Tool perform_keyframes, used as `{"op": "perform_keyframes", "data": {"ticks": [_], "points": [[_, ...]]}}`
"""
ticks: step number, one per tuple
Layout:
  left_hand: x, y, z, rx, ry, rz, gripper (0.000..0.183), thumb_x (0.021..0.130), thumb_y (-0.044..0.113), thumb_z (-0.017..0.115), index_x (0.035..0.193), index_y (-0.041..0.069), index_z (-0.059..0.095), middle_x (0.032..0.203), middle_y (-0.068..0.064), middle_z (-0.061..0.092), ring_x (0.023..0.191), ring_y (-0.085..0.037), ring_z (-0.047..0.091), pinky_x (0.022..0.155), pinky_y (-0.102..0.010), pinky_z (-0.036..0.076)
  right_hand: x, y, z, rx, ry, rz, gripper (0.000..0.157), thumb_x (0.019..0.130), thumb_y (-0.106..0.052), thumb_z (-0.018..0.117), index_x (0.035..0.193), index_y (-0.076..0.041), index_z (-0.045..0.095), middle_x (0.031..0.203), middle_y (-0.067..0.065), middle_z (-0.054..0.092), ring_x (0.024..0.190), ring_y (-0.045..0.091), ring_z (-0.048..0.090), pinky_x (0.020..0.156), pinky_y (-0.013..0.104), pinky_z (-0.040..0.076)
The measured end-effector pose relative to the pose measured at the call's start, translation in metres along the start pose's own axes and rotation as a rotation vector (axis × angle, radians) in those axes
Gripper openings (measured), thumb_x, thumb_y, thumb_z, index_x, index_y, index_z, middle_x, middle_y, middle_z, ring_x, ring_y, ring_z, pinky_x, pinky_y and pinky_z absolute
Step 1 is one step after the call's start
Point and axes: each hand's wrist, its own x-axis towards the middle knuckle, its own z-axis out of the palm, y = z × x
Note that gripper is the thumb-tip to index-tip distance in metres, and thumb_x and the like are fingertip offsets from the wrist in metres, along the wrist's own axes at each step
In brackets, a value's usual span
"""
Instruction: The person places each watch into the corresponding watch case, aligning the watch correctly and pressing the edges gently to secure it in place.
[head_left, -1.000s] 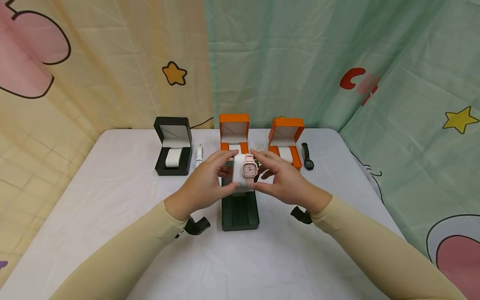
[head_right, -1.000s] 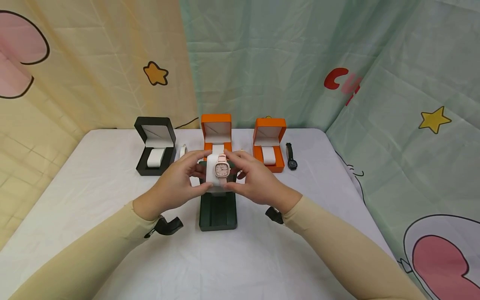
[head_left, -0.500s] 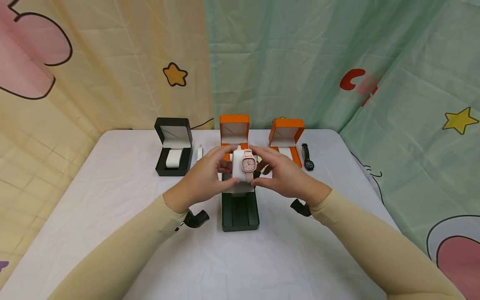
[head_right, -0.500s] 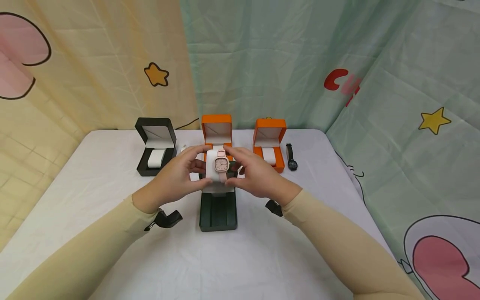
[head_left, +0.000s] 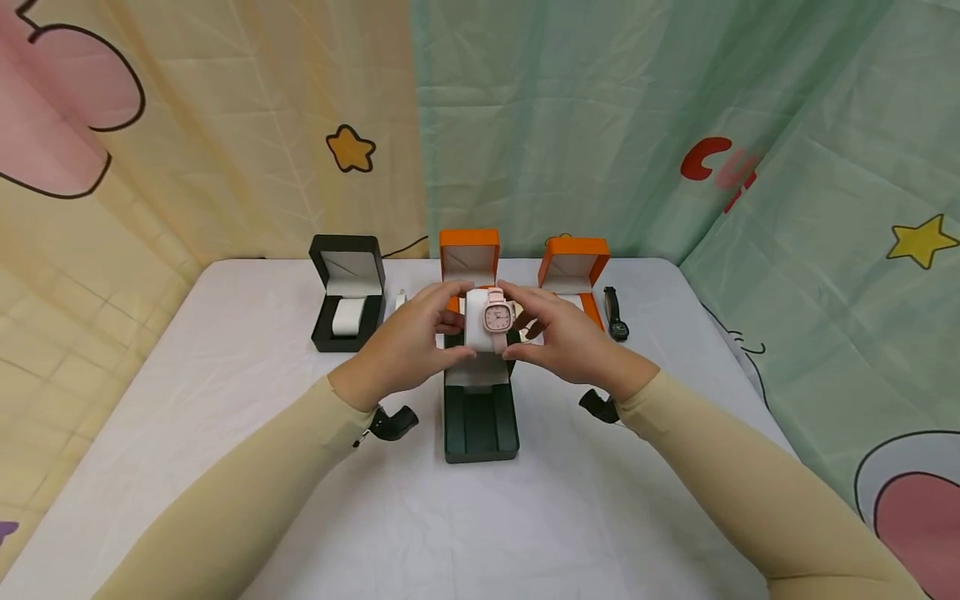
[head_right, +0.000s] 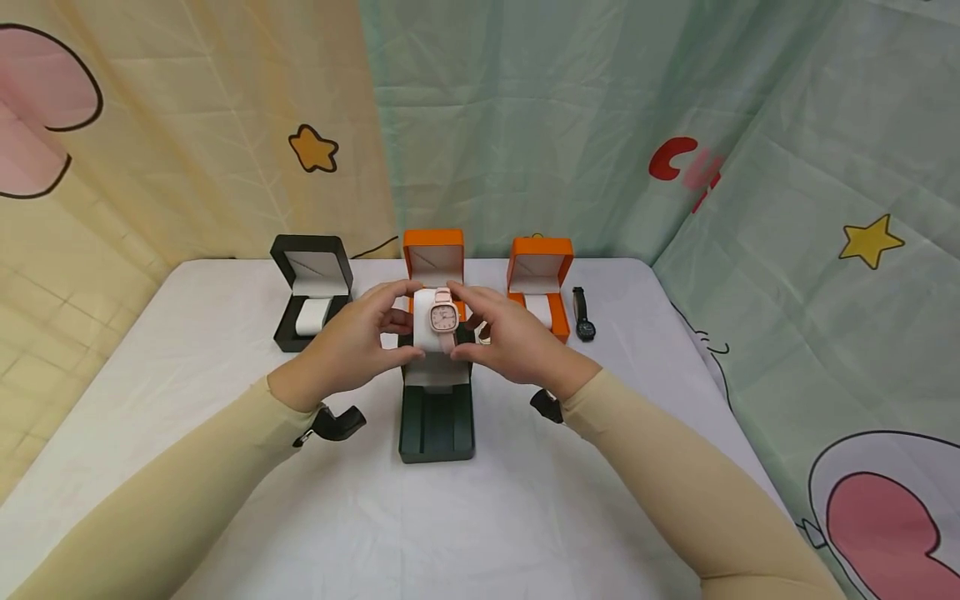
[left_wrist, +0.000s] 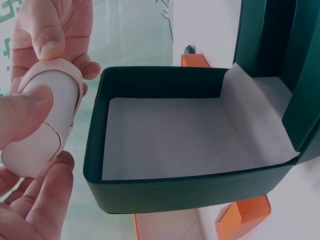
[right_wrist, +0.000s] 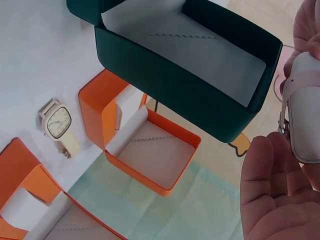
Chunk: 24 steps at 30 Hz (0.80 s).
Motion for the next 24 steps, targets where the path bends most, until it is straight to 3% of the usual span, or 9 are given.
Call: {"op": "perform_keyframes", "data": {"ticks": [24], "points": [[0.001,0.0012,0.0003,-0.004,-0.014,0.013,0.085,0.087,0.01,0.087,0.157,0.006,0.04,0.151,-0.012,0.051,0.115,-0.024,0.072,0.098,-0.032,0.06,0.0029,0.0042,0.0019,0.002,0.013,0.004,0.092,0.089,-0.019,0.087,0.165,-0.015,0.036,0.142,0.005,0.061,0.116,0.023,0.061,0.09,0.041,0.058]]}}
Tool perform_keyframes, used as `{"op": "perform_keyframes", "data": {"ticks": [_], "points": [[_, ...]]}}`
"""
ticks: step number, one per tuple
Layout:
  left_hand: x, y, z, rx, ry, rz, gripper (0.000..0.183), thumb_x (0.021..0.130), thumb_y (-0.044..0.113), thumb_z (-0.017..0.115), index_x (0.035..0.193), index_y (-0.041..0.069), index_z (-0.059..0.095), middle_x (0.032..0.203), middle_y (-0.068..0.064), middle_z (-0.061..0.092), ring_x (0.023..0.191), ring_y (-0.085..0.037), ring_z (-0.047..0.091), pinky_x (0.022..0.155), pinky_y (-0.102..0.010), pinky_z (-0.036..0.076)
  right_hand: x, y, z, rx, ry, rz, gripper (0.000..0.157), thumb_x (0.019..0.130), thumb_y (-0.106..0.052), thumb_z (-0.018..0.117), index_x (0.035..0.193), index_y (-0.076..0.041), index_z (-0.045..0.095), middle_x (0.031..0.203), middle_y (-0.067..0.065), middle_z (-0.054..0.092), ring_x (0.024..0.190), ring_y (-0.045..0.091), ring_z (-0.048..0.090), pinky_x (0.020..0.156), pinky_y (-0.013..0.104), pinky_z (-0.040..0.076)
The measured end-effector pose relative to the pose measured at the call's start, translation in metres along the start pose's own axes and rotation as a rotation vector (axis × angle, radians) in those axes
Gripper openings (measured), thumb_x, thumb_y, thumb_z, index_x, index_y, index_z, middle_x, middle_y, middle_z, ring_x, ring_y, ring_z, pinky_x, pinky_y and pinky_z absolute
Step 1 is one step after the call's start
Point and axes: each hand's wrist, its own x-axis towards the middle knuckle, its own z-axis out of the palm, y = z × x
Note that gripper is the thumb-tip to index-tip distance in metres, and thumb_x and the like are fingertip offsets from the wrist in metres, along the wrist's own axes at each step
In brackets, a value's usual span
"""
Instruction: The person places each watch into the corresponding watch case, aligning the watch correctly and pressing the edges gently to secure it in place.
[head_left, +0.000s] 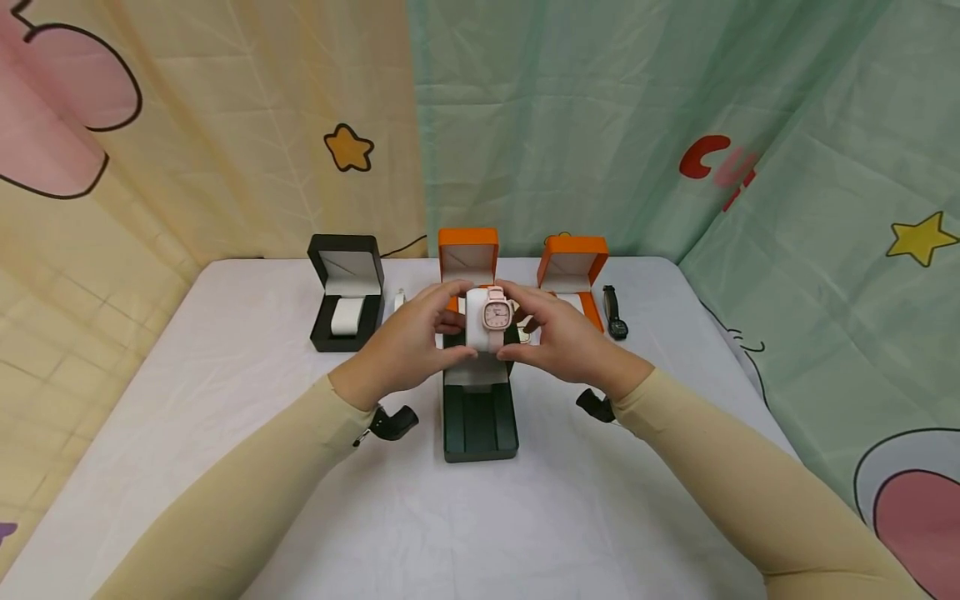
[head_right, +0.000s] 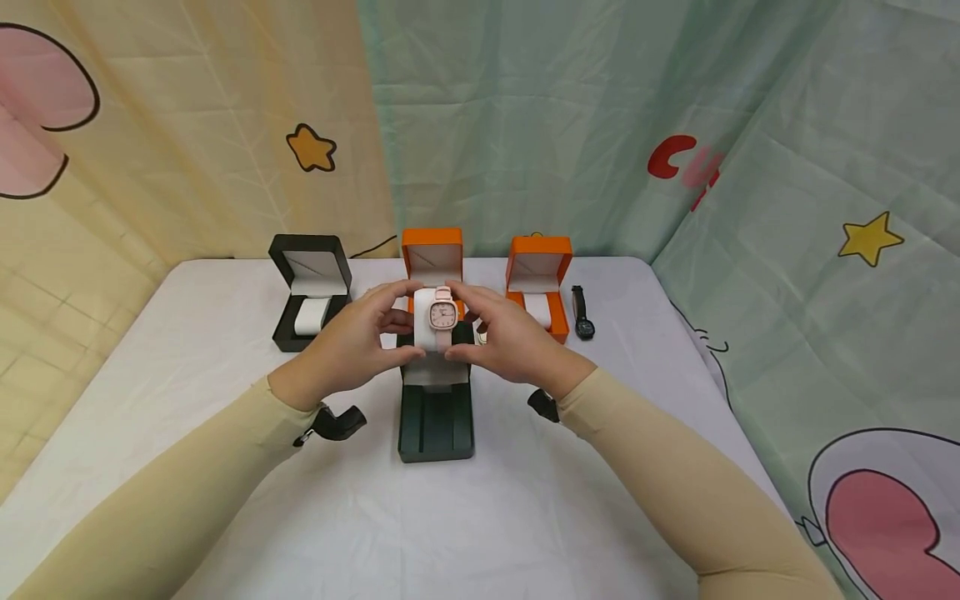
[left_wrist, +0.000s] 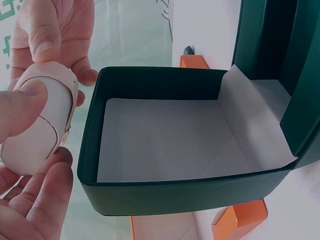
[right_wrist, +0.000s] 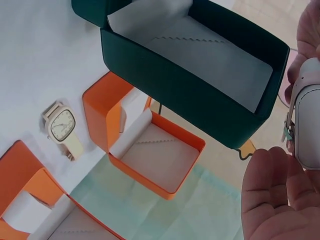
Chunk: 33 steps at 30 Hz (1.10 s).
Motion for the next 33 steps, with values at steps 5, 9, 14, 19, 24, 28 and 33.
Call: {"op": "perform_keyframes", "data": {"ticks": [5,9,14,19,24,28,33], "points": [[-0.0002,-0.0005,0.0003,0.005,-0.005,-0.006,0.084,0.087,0.011,0.087,0.157,0.006,0.041,0.152,-0.012,0.051,0.115,-0.024,0.072,0.098,-0.034,0.06,0.0005,0.0009,0.0008,-0.013,-0.005,-0.001,0.091,0.089,-0.021,0.087,0.165,-0.017,0.037,0.141,0.003,0.062,0.118,0.022,0.06,0.083,0.037,0.056],[-0.0002,-0.0019,0.0012,0.006,-0.001,0.002,0.084,0.087,0.011,0.087,0.157,0.006,0.041,0.151,-0.013,0.052,0.115,-0.024,0.072,0.098,-0.035,0.061,0.0004,0.0012,0.0014,-0.012,-0.006,-0.01,0.091,0.089,-0.021,0.087,0.164,-0.015,0.037,0.142,0.005,0.061,0.121,0.025,0.06,0.09,0.044,0.057],[-0.0001,-0.0042,0.0019,0.006,0.008,0.009,0.084,0.087,0.011,0.087,0.158,0.006,0.041,0.15,-0.011,0.053,0.115,-0.023,0.072,0.097,-0.033,0.061,0.001,0.0024,0.0016,-0.008,-0.011,-0.004,0.09,0.089,-0.021,0.086,0.164,-0.014,0.037,0.149,0.006,0.058,0.126,0.028,0.059,0.103,0.05,0.055],[0.0002,-0.0063,0.0025,-0.008,0.003,0.02,0.085,0.087,0.011,0.087,0.158,0.005,0.041,0.152,-0.011,0.051,0.115,-0.023,0.072,0.097,-0.033,0.061,0.0025,0.0038,0.002,0.012,-0.023,0.008,0.09,0.09,-0.022,0.086,0.164,-0.017,0.037,0.146,0.004,0.058,0.127,0.026,0.057,0.106,0.049,0.053],[-0.0008,-0.0063,0.0024,-0.007,-0.003,0.026,0.084,0.087,0.011,0.087,0.158,0.007,0.041,0.154,-0.011,0.05,0.116,-0.023,0.072,0.098,-0.032,0.06,0.0028,0.0033,0.0031,0.034,-0.034,0.01,0.09,0.089,-0.022,0.087,0.164,-0.019,0.038,0.141,0.003,0.06,0.126,0.025,0.056,0.105,0.049,0.054],[-0.0018,-0.0059,0.0026,0.001,-0.006,0.02,0.084,0.087,0.011,0.087,0.158,0.008,0.042,0.154,-0.011,0.05,0.116,-0.023,0.072,0.098,-0.032,0.06,0.0016,0.0039,0.0036,0.011,-0.024,0.003,0.091,0.088,-0.023,0.088,0.164,-0.017,0.038,0.151,0.005,0.054,0.129,0.029,0.055,0.107,0.051,0.052],[-0.0021,-0.006,0.0027,0.009,-0.003,0.017,0.083,0.087,0.012,0.087,0.158,0.008,0.042,0.153,-0.01,0.05,0.115,-0.022,0.072,0.097,-0.032,0.06,0.0008,0.0055,0.0041,0.008,-0.002,-0.017,0.091,0.086,-0.021,0.089,0.162,-0.014,0.038,0.16,0.007,0.045,0.13,0.03,0.053,0.109,0.055,0.051]]}}
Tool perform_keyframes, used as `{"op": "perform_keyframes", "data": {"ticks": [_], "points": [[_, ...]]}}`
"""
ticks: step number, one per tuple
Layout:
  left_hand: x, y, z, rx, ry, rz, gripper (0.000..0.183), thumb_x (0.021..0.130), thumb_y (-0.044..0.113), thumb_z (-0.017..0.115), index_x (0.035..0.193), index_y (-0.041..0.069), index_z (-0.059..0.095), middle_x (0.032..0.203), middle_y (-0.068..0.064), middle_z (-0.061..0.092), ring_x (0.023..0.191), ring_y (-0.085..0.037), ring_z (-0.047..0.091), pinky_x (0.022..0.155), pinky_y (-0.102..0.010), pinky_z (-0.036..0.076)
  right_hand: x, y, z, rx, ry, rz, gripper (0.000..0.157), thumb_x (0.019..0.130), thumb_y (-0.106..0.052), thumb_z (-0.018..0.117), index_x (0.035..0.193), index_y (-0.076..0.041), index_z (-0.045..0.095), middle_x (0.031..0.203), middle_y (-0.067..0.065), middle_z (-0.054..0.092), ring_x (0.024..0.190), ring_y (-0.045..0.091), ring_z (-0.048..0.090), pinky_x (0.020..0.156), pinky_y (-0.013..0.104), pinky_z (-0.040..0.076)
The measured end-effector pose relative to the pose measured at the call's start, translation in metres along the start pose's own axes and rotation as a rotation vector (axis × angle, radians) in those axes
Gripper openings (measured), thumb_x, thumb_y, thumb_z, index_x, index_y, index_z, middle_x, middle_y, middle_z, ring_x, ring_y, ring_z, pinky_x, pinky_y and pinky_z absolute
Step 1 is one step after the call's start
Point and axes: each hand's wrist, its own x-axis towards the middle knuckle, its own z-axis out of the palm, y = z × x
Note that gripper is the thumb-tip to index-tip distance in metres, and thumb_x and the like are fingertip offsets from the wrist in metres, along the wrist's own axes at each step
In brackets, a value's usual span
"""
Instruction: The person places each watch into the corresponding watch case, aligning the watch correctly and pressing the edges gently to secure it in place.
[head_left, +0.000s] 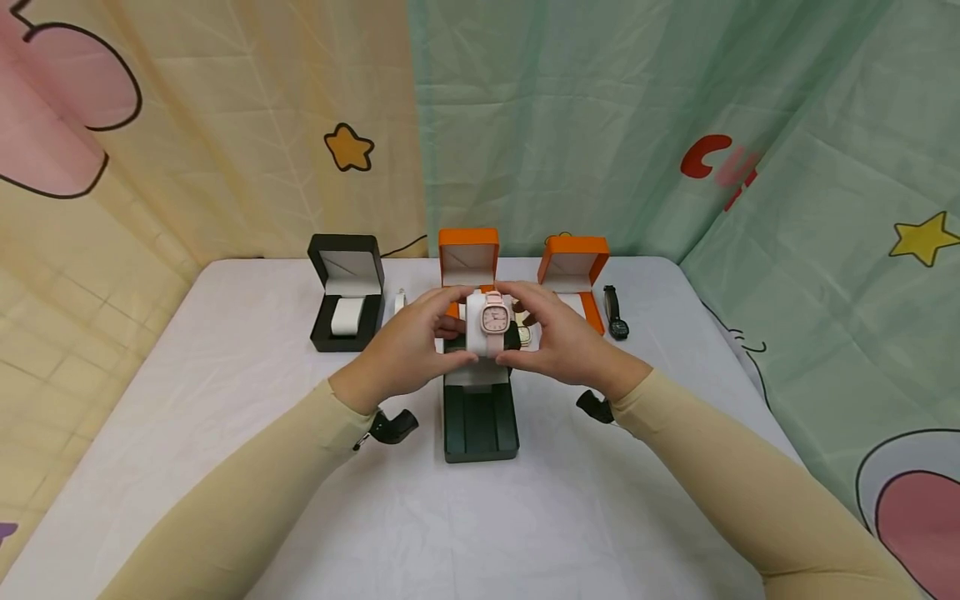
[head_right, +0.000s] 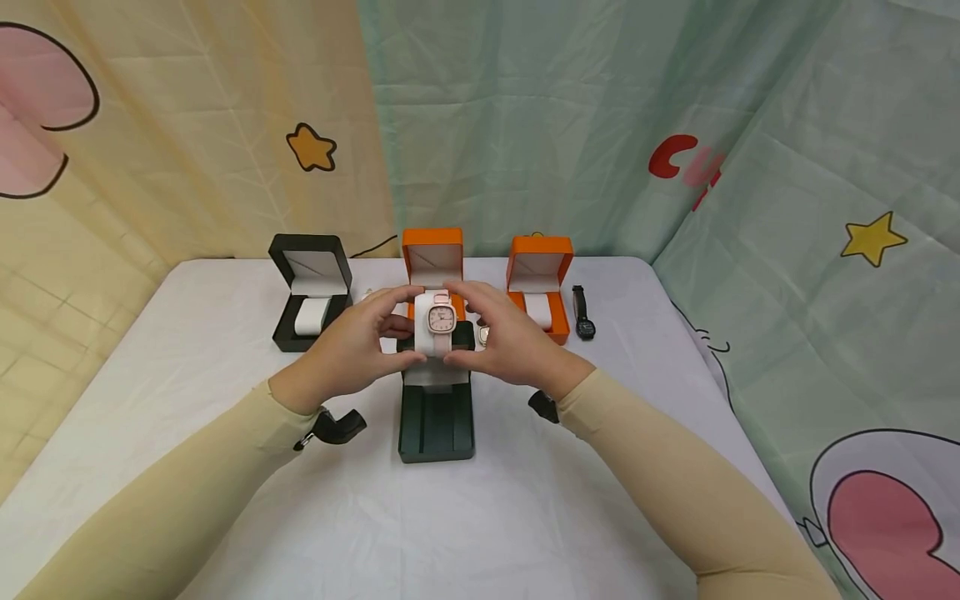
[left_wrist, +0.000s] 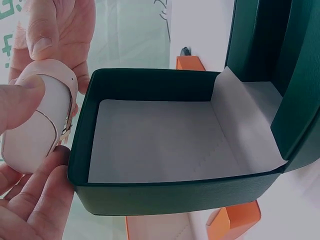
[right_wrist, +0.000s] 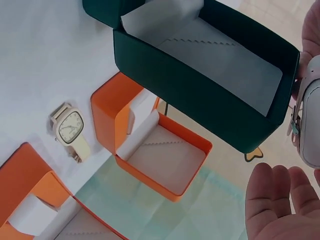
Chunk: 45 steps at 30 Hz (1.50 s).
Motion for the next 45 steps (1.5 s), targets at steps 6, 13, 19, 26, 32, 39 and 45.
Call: {"op": "perform_keyframes", "data": {"ticks": [6,13,19,26,32,39,45], "points": [[0.0007,-0.0006,0.0005,-0.014,-0.002,-0.003,0.084,0.087,0.012,0.087,0.158,0.009,0.041,0.153,-0.01,0.051,0.116,-0.022,0.073,0.097,-0.031,0.061,0.0001,-0.0007,0.0007,0.021,0.001,-0.002,0.087,0.086,-0.019,0.089,0.16,-0.015,0.042,0.153,0.005,0.05,0.126,0.026,0.054,0.107,0.051,0.053],[0.0007,0.0007,0.0008,-0.021,-0.001,-0.009,0.085,0.087,0.012,0.087,0.158,0.009,0.041,0.154,-0.009,0.05,0.117,-0.022,0.072,0.097,-0.032,0.061,0.0002,-0.0013,0.0012,0.015,0.002,-0.024,0.087,0.088,-0.019,0.088,0.161,-0.015,0.04,0.156,0.003,0.05,0.126,0.026,0.054,0.107,0.051,0.053],[0.0001,0.0016,0.0009,-0.002,-0.004,-0.013,0.085,0.088,0.014,0.087,0.159,0.01,0.041,0.155,-0.008,0.05,0.117,-0.022,0.072,0.098,-0.033,0.06,0.0002,-0.0006,0.0024,0.016,-0.004,-0.03,0.087,0.089,-0.02,0.087,0.162,-0.016,0.04,0.158,0.002,0.049,0.126,0.025,0.053,0.109,0.05,0.052],[-0.0019,0.0027,-0.0004,-0.022,-0.016,-0.021,0.084,0.087,0.011,0.087,0.158,0.009,0.042,0.156,-0.009,0.049,0.117,-0.023,0.073,0.097,-0.032,0.061,-0.0018,-0.0002,0.0024,-0.009,-0.002,-0.017,0.09,0.086,-0.021,0.09,0.16,-0.012,0.04,0.155,0.006,0.05,0.124,0.026,0.053,0.108,0.05,0.051],[-0.0025,0.0028,0.0002,-0.021,-0.019,-0.028,0.085,0.087,0.013,0.087,0.159,0.01,0.041,0.156,-0.009,0.049,0.117,-0.022,0.073,0.097,-0.032,0.061,-0.0019,0.0019,0.0028,-0.007,0.003,-0.037,0.086,0.086,-0.019,0.089,0.157,-0.007,0.043,0.152,0.01,0.051,0.124,0.026,0.052,0.107,0.05,0.052],[-0.0018,0.0023,0.0019,-0.01,-0.016,-0.028,0.086,0.087,0.013,0.088,0.159,0.01,0.041,0.156,-0.009,0.049,0.118,-0.022,0.073,0.097,-0.034,0.061,-0.0018,0.002,0.0031,-0.002,-0.006,-0.053,0.085,0.087,-0.019,0.088,0.157,-0.006,0.042,0.151,0.01,0.052,0.125,0.025,0.052,0.106,0.05,0.052],[-0.0025,0.0026,0.0022,-0.001,-0.013,-0.034,0.087,0.087,0.014,0.088,0.159,0.008,0.041,0.156,-0.01,0.05,0.118,-0.022,0.073,0.097,-0.034,0.061,-0.0017,0.0013,0.0038,0.025,-0.021,-0.044,0.084,0.088,-0.018,0.087,0.158,-0.008,0.041,0.15,0.008,0.053,0.124,0.025,0.051,0.106,0.053,0.051]]}}
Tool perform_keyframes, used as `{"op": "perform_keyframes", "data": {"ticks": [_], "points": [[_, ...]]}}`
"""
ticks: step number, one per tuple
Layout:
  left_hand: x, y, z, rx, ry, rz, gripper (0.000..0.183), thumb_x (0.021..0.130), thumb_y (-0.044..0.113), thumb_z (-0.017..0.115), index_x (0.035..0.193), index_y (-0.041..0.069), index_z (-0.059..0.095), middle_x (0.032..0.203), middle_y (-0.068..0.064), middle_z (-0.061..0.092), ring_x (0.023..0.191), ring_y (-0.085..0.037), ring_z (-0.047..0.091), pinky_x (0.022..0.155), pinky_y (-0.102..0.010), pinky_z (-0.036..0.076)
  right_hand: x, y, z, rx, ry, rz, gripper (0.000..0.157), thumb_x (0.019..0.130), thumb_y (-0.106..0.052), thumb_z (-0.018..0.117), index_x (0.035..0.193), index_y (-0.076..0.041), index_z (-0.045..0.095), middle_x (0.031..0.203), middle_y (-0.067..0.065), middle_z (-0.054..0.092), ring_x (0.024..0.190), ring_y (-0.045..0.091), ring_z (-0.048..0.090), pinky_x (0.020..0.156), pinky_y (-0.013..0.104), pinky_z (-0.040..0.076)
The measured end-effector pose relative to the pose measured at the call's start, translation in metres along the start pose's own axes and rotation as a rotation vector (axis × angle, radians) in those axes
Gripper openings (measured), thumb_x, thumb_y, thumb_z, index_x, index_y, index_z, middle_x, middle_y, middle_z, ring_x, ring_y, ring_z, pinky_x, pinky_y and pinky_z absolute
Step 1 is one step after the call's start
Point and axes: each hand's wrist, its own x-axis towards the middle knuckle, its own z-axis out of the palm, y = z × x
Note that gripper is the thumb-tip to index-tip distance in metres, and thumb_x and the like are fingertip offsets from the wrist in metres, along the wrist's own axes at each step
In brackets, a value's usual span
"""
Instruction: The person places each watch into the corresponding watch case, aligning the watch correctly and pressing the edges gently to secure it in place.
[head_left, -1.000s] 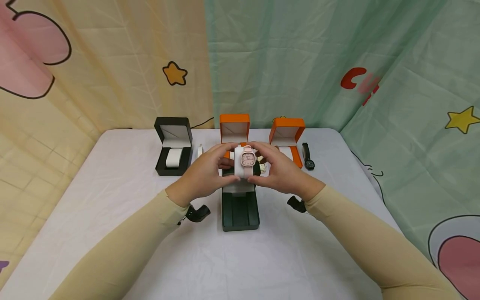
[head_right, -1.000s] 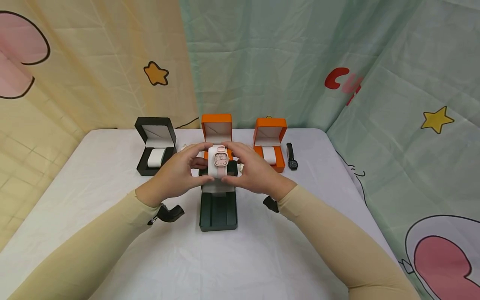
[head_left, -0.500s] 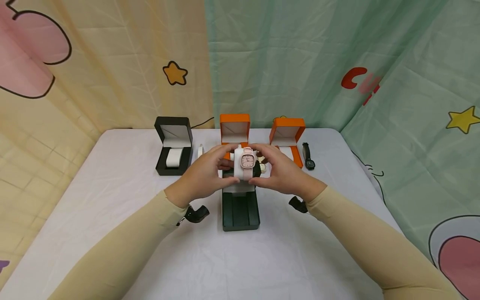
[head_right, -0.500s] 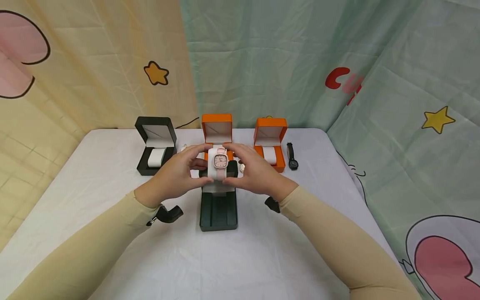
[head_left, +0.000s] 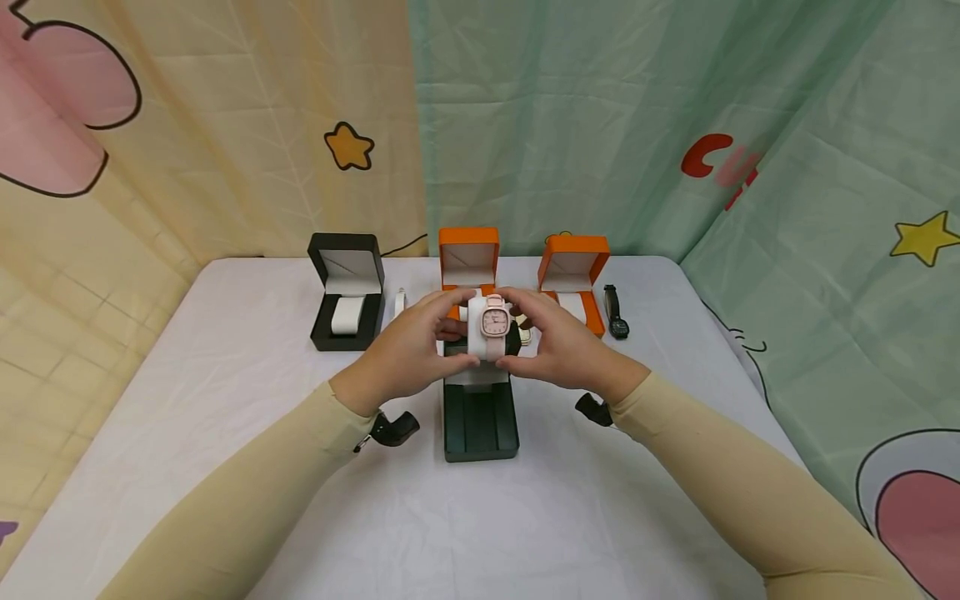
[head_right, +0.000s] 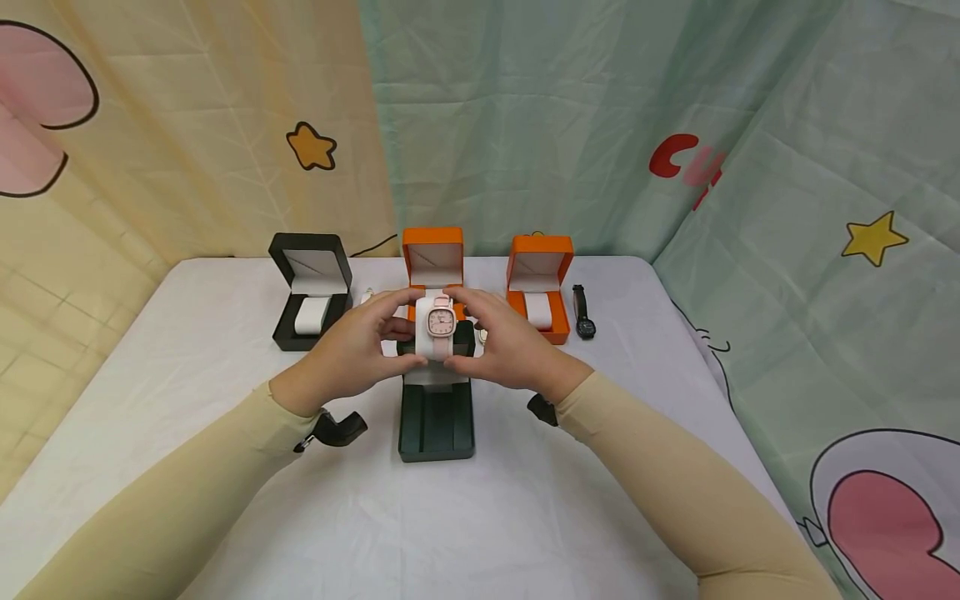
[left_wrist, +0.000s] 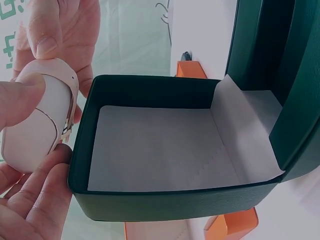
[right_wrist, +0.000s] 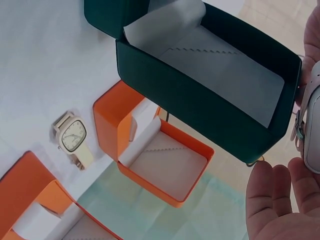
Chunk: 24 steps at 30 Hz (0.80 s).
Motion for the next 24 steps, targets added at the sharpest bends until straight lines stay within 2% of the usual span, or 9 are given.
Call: {"op": "perform_keyframes", "data": {"ticks": [7,24], "points": [[0.0006,-0.001,0.0012,-0.001,0.003,0.003,0.087,0.087,0.013,0.088,0.159,0.006,0.04,0.156,-0.01,0.05,0.117,-0.022,0.073,0.096,-0.034,0.061,0.0004,0.0023,0.0009,-0.001,-0.003,0.011,0.085,0.088,-0.018,0.087,0.159,-0.006,0.041,0.148,0.008,0.054,0.123,0.025,0.053,0.106,0.053,0.052],[0.0001,0.0015,-0.0002,0.011,-0.001,0.001,0.086,0.087,0.014,0.088,0.158,0.007,0.042,0.155,-0.01,0.051,0.117,-0.022,0.073,0.097,-0.035,0.061,0.001,-0.0008,0.0025,-0.016,0.0,0.019,0.086,0.088,-0.02,0.087,0.159,-0.01,0.04,0.147,0.007,0.054,0.123,0.025,0.053,0.107,0.049,0.053]]}}
